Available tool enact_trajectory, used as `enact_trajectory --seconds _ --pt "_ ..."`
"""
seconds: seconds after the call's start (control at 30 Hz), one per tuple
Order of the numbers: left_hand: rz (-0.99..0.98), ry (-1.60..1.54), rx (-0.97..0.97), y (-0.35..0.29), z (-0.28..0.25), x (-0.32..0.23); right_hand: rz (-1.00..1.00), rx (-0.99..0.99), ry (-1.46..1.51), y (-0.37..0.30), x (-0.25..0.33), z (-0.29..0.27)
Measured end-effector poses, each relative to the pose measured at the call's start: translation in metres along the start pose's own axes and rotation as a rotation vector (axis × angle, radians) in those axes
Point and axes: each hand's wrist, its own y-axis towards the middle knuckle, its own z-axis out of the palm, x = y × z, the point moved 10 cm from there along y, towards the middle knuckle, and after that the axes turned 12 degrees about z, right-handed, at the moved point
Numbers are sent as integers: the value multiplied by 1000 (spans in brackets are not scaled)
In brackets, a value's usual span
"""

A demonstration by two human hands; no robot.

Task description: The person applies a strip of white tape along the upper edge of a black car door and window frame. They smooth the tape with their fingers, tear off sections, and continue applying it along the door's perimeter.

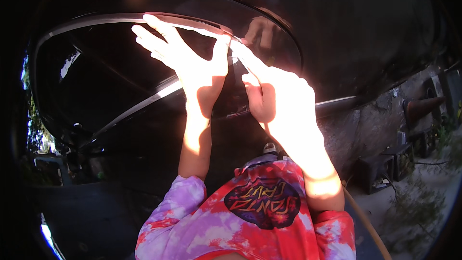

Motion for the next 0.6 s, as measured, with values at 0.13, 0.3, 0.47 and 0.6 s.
enact_trajectory --seconds 0.13,0.3,0.47,0.6 --pt "5 -31 10 -5 8 -6 42 -96 -239 1 13 -3" --pt "-28 0 40 -4 5 -11 93 -205 -294 0 24 -5" --pt "-19 -52 25 -3 5 -19 80 -244 -256 -6 31 -2" --pt "-43 -113 -13 5 -1 -19 50 -339 -299 -4 41 -2"
